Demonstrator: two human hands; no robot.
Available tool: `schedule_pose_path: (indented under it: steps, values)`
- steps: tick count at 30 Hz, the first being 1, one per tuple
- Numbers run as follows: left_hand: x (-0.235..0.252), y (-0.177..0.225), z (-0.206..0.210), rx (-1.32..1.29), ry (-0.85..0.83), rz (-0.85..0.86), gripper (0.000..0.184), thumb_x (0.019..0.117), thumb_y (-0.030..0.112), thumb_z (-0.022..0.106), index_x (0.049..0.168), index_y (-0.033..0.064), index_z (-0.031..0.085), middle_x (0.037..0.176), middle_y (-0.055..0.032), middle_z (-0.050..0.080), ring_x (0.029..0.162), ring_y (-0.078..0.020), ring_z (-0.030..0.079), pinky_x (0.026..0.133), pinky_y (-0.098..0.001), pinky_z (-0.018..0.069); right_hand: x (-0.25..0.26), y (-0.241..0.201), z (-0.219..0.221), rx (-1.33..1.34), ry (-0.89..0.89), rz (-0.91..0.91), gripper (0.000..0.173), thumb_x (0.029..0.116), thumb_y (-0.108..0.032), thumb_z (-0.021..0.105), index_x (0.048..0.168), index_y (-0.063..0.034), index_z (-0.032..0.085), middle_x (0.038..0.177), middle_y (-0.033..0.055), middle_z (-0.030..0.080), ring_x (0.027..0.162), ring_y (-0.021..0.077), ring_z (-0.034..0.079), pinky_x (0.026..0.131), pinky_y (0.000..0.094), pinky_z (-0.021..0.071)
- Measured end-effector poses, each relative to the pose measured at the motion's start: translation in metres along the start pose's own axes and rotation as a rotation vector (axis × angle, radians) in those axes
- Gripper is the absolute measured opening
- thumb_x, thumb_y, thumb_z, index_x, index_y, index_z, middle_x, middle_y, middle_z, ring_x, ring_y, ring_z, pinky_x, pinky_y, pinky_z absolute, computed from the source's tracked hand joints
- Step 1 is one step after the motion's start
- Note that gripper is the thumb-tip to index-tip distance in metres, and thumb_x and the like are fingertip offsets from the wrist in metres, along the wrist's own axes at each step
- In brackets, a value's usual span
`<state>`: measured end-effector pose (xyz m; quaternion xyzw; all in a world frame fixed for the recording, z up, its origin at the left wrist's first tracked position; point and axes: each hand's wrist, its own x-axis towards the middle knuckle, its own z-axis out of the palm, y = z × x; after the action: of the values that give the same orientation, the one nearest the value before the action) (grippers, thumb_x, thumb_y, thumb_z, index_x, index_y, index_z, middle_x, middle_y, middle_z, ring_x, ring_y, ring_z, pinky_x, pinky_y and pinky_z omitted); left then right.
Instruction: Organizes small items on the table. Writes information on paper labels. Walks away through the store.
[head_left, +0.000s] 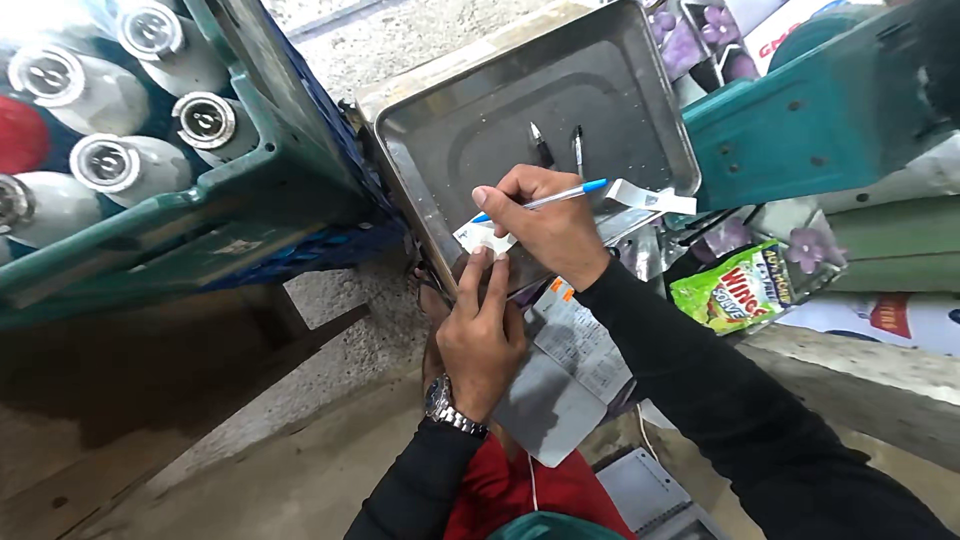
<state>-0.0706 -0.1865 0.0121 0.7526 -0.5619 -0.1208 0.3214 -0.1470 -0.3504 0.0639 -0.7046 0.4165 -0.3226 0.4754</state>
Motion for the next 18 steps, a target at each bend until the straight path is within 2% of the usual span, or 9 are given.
schedule_pose_path:
  steps: [4,18]
  values:
    - [-0.0006,-0.0005,-0.0002,0.005,0.003,0.003,0.052,0.0931,0.020,0.063,0.144,0.0301,0.061,0.161,-0.0008,0.042,0.082,-0.0141,0.071,0.054,-0.0363,0.0577,-0.0008,0.0004,0.0002,0.001,0.003,-0.005,0.024,0.0982,-0.024,0.071,0.082,-0.0059,0.071,0.068,0.0003,0.068,0.058,0.0088,0.065,0.052,0.0266,0.0565]
    - [-0.0002,0.0002,-0.0005,-0.007,0.006,0.006,0.051,0.0939,0.019,0.063,0.144,0.0292,0.061,0.161,0.0000,0.042,0.086,-0.0139,0.071,0.056,-0.0354,0.0586,0.0002,0.0023,-0.0011,0.030,0.040,0.015,0.024,0.0998,-0.022,0.069,0.083,-0.0049,0.069,0.068,0.0017,0.068,0.057,0.0101,0.065,0.052,0.0268,0.0566]
